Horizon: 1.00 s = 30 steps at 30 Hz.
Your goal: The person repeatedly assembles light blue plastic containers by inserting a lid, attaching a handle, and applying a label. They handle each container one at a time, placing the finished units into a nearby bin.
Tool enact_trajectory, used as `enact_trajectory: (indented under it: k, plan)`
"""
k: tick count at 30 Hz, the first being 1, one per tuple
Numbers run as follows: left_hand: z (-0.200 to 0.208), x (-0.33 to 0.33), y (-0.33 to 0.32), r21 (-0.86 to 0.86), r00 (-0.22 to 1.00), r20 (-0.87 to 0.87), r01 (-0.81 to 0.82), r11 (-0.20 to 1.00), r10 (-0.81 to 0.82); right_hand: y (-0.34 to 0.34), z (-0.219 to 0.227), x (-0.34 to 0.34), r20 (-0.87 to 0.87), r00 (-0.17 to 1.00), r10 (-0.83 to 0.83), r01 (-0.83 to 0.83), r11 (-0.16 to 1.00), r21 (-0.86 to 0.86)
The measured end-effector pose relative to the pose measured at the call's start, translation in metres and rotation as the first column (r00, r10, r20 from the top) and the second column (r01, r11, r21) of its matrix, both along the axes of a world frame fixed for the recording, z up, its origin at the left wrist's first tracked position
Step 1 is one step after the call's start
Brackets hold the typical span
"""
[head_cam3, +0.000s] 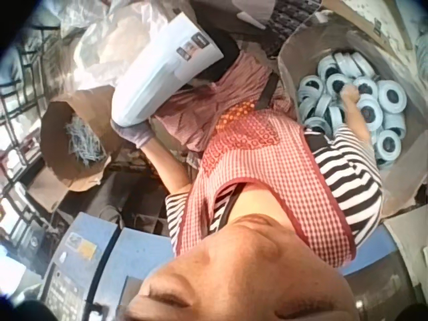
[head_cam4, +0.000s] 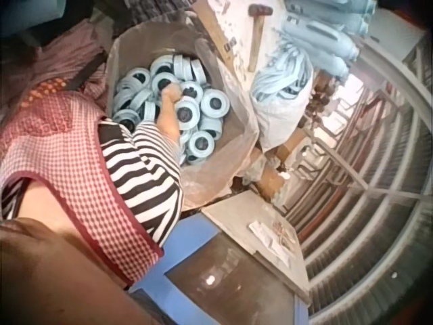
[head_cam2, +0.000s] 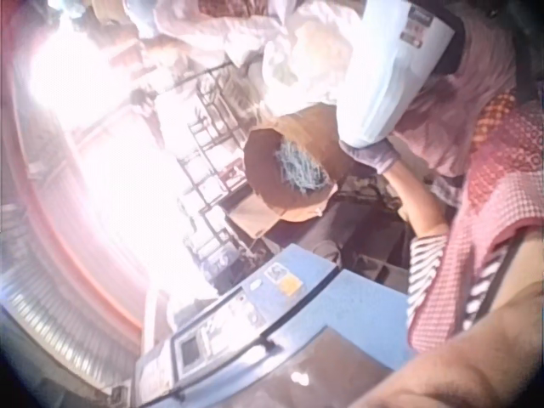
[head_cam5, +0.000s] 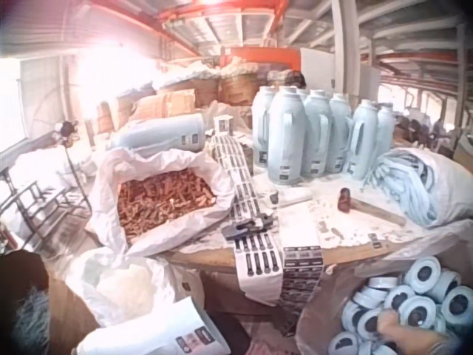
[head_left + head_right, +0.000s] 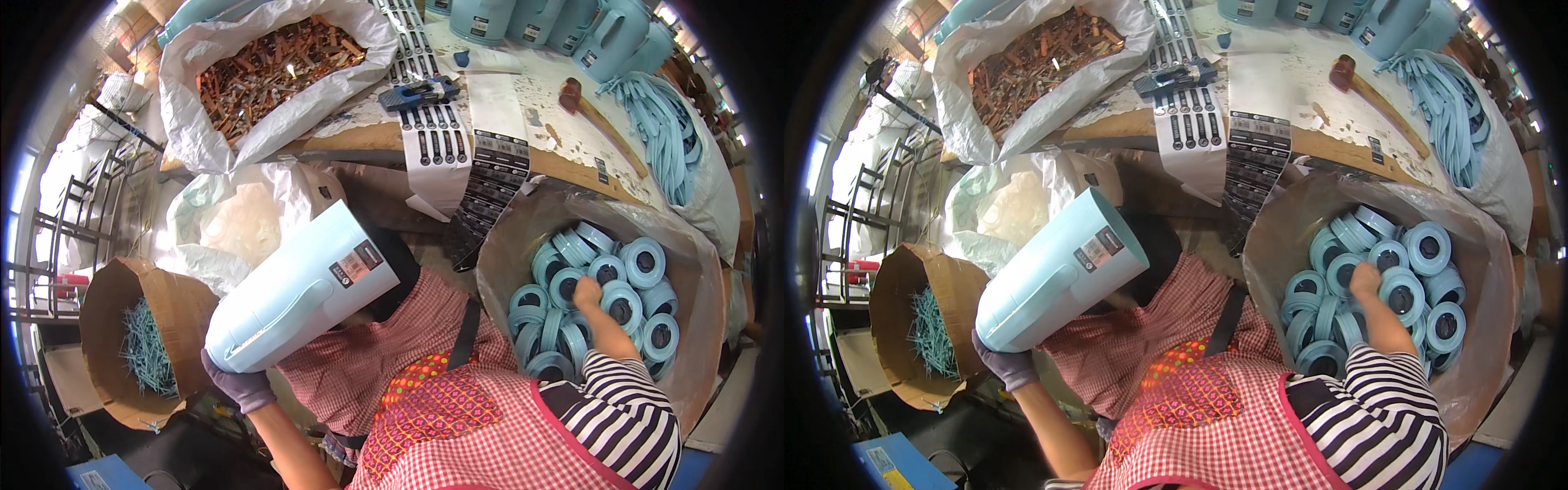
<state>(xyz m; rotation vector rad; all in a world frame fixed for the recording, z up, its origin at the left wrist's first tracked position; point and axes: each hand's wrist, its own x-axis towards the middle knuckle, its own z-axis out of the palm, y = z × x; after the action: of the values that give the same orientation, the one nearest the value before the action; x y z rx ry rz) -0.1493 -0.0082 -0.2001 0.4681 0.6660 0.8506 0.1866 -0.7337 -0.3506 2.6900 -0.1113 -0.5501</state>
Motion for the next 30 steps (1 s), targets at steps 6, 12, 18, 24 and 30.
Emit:
enact_trajectory:
  k: [6, 12, 18, 24, 30]
  plan:
    - [-0.011, -0.005, -0.001, 0.148, 0.965, -0.259, 0.013, 0.989, 0.026, -0.01, -0.005, -0.026, 0.38, 0.87, -0.314, 0.272, 0.949, 0.16]
    - [-0.013, -0.012, -0.005, 0.2, 0.97, -0.238, 0.001, 0.98, 0.048, -0.016, -0.005, -0.011, 0.135, 0.676, -0.724, 0.62, 0.659, 0.426]
    - [-0.024, -0.026, 0.002, 0.068, 0.996, -0.01, 0.091, 0.994, -0.09, -0.008, -0.009, -0.012, 0.038, 0.603, -0.797, 0.584, 0.473, 0.66]
    - [-0.027, -0.007, -0.004, 0.054, 0.997, 0.051, 0.061, 0.997, -0.064, -0.016, -0.01, -0.006, -0.424, 0.128, -0.897, 0.553, -0.29, 0.781]
    - [-0.015, -0.01, -0.019, 0.276, 0.997, -0.062, 0.051, 0.96, -0.035, 0.164, 0.145, -0.03, 0.204, 0.859, -0.469, -0.166, 0.122, 0.979]
